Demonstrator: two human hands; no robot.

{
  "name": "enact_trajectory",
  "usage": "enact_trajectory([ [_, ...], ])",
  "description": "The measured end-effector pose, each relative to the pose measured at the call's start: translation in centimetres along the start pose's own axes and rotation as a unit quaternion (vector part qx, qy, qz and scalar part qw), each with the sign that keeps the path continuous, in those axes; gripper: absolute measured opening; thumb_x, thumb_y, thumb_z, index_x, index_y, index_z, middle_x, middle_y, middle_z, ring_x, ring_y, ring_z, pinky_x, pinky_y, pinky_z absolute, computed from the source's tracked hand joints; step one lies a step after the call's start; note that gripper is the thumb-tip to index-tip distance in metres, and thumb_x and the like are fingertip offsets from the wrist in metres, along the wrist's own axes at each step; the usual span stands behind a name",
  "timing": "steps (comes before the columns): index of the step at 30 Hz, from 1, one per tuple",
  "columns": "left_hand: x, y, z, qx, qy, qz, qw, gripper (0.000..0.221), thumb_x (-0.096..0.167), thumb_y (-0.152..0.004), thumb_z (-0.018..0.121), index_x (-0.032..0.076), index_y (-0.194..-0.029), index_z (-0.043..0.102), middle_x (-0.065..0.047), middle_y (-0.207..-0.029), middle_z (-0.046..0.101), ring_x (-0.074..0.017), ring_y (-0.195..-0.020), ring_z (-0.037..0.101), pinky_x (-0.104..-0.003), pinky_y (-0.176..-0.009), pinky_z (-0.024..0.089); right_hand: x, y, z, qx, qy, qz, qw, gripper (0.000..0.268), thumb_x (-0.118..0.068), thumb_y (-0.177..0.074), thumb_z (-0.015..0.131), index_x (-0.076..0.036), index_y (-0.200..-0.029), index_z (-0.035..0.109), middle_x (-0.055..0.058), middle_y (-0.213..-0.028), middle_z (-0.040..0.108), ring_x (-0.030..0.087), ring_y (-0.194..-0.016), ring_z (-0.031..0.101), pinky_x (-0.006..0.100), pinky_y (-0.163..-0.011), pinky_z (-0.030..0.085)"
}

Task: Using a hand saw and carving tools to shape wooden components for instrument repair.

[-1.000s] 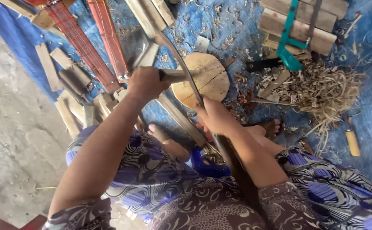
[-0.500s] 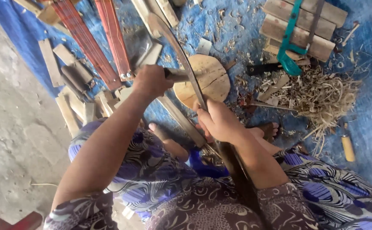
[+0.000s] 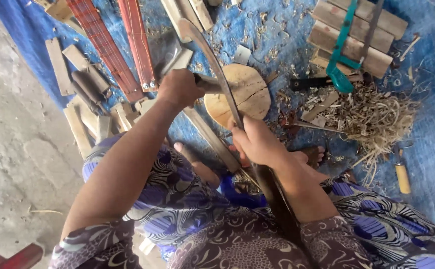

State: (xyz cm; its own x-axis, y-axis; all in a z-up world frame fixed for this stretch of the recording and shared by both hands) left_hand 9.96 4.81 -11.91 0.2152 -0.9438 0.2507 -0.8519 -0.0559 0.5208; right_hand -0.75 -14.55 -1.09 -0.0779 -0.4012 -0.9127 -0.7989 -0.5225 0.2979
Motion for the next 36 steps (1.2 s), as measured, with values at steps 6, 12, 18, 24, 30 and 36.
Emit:
enact_trajectory([
  [6,0.5,1.6,-0.4,-0.004,-0.026,-0.001,1.000,0.032,0.038,-0.083,0.074,0.006,-0.083,0.077,-0.004,-0.057,0.070,-0.0307,-0.074,0.077,-0.043,-0.075,0.063,11.2,-4.0,2.6,-0.014,0.028,0.080,0.996,0.012,-0.008,-0.097,0.049,-0.009,-0.095,0.061,0.008,-0.047,0.062,0.023,-0.041,0.066,0.032,-0.043,0.053],
  [12,1.3,2.4,-0.7,-0.015,-0.005,-0.015,1.000,0.032,0.034,-0.085,0.074,0.002,-0.091,0.078,-0.010,-0.066,0.073,-0.0358,-0.082,0.077,-0.050,-0.077,0.062,0.8,0.6,0.3,-0.012,0.043,0.068,0.997,0.027,-0.011,-0.100,0.045,-0.007,-0.077,0.058,0.003,-0.043,0.063,0.022,-0.038,0.066,0.025,-0.038,0.049],
  [18,1.6,2.6,-1.7,-0.003,0.007,-0.015,1.000,0.028,0.030,-0.084,0.075,0.003,-0.091,0.078,-0.012,-0.064,0.072,-0.0377,-0.080,0.076,-0.051,-0.074,0.062,8.9,-3.0,1.5,0.008,0.080,0.100,0.992,0.030,-0.033,-0.102,0.051,-0.007,-0.089,0.060,0.014,-0.056,0.067,0.037,-0.066,0.074,0.049,-0.060,0.056],
  [24,0.9,2.6,-0.5,-0.022,0.030,-0.017,0.999,0.028,0.027,-0.084,0.074,0.003,-0.098,0.077,-0.013,-0.069,0.072,-0.0365,-0.078,0.076,-0.053,-0.073,0.063,10.8,-1.5,0.4,-0.013,0.182,0.280,0.943,0.036,-0.010,-0.108,0.033,0.013,-0.116,0.060,0.005,-0.073,0.067,0.016,-0.072,0.073,0.024,-0.076,0.054],
  [30,1.5,2.3,-0.9,-0.037,0.027,-0.024,0.999,0.024,0.024,-0.085,0.071,0.003,-0.094,0.077,-0.008,-0.061,0.070,-0.0313,-0.069,0.076,-0.050,-0.070,0.063,2.0,-0.3,1.0,-0.008,0.021,0.033,0.999,0.017,-0.008,-0.100,0.043,-0.003,-0.101,0.059,0.008,-0.053,0.065,0.021,-0.047,0.071,0.028,-0.043,0.055],
  [36,1.6,2.6,-1.9,-0.038,0.051,-0.015,0.998,0.024,0.026,-0.089,0.075,0.003,-0.098,0.076,-0.010,-0.061,0.069,-0.0268,-0.063,0.075,-0.046,-0.068,0.062,18.8,-3.7,0.7,-0.010,0.001,0.249,0.969,0.064,-0.023,-0.098,0.038,0.019,-0.147,0.033,0.019,-0.076,0.072,0.025,-0.054,0.072,0.043,-0.058,0.063],
])
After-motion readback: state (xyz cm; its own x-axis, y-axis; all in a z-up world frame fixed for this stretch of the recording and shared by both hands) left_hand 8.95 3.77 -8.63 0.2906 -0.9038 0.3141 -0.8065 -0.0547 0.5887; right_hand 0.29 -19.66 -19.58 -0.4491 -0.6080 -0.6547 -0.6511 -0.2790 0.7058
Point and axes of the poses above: each hand's wrist, its own y-axis away from the middle knuckle, its own z-axis out of the palm, x = y × z, the point moved 9 cm from there along -y, towards the middle knuckle
